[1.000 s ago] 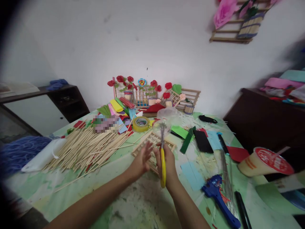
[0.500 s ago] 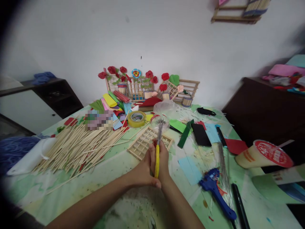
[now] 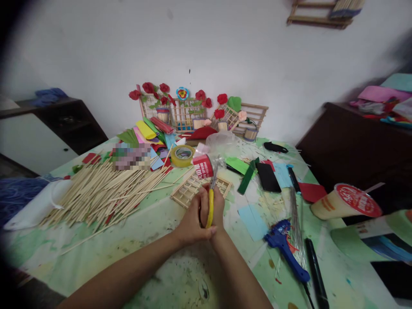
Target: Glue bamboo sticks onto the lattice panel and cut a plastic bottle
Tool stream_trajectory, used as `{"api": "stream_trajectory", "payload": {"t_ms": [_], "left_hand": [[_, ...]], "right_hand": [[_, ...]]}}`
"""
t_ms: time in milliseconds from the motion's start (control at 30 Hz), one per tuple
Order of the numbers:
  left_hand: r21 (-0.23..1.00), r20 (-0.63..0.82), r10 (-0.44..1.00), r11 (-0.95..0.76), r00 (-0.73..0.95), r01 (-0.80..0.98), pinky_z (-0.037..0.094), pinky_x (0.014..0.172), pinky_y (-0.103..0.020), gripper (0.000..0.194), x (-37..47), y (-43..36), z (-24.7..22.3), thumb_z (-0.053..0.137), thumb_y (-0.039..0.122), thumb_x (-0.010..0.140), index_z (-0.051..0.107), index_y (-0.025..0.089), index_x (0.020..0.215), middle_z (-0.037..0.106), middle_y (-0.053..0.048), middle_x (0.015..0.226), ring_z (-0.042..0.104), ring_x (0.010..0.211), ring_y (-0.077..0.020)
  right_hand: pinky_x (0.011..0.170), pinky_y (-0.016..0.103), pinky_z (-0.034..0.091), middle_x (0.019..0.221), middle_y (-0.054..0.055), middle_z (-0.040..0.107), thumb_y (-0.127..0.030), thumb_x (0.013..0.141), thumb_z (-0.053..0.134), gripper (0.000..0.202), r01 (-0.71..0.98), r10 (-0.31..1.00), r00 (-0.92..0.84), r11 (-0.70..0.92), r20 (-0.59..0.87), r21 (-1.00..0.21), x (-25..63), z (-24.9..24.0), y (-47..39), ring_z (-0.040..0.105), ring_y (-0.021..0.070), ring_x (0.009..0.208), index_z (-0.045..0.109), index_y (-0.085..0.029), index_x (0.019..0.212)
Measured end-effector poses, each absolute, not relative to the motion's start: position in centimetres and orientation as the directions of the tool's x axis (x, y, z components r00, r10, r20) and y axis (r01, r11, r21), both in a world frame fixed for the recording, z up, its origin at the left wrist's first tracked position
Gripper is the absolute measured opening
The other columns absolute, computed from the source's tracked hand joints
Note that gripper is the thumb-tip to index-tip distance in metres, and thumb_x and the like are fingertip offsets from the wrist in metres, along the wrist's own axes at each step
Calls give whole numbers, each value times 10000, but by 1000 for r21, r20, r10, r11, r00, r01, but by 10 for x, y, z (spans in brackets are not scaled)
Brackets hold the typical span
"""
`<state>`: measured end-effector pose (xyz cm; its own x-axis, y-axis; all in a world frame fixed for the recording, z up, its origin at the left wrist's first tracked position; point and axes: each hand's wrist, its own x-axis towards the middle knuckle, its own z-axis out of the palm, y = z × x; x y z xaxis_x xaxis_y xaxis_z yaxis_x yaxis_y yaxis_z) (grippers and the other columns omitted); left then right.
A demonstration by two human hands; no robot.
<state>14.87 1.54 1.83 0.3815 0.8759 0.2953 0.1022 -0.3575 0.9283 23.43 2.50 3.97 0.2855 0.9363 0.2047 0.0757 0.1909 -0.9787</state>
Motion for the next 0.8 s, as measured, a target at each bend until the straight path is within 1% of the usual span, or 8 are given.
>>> {"api": "stream_trajectory", "payload": {"t_ms": [133,300,400,500,567,633,700,800], "left_hand": [[931,287,860,-354,422,87,281,1088,-494,1030,147,18,19,767,454,557,238,170,1394,345,-168,1393,327,1313,-335],[970,183,810,-242,557,32,321,1065,-490,1157,138,19,17,780,593,498,215,185,1422,343,-182,1420,340,1308,-370],[980,174,794,-199,582,-21,403,996,-458,866,122,25,17,603,677,672,371,192,1351,441,-163,1359,443,1237,-336],[964,242,927,-264,287,38,408,984,-441,607,103,40,23,491,599,815,470,176,1249,506,-152,1287,487,1199,-285],[918,376,911,-390,168,66,356,1039,-439,708,95,51,30,600,559,763,385,194,1330,428,-151,1379,399,1289,-282],[878,437,859,-471,267,79,312,1077,-445,897,93,60,37,715,525,667,295,221,1398,348,-145,1451,327,1343,-288],[872,412,827,-480,382,98,299,1091,-446,971,97,64,40,767,482,622,273,230,1419,343,-142,1460,340,1338,-292],[894,344,840,-430,419,128,347,1069,-423,899,106,62,37,760,437,648,321,232,1405,394,-129,1429,425,1281,-287]], "right_hand": [[632,283,467,740,0,530,-434,793,521,253,93,925,303,211,229,-973,234,43,26,532,159,671,505,-194,870],[528,241,428,653,-25,530,-463,798,550,284,223,950,241,143,197,-964,242,42,20,498,133,574,534,-186,858],[495,225,396,594,-39,502,-444,798,562,273,294,957,208,135,202,-946,252,40,13,470,121,526,550,-180,864],[464,217,348,536,-58,438,-430,816,551,271,366,967,166,119,191,-923,262,38,3,414,110,479,550,-178,915],[468,220,339,542,-50,438,-431,816,550,271,417,978,120,104,168,-903,267,37,-4,404,110,483,555,-175,904],[488,229,356,564,-32,468,-438,816,544,272,432,987,70,99,143,-896,269,36,-10,426,118,503,563,-174,878],[493,238,366,570,-20,485,-456,821,526,287,412,993,27,91,112,-907,269,35,-17,443,129,511,568,-176,867],[479,239,355,569,-16,483,-483,820,508,318,383,998,-54,62,44,-922,271,34,-25,440,132,506,567,-173,856]]}}
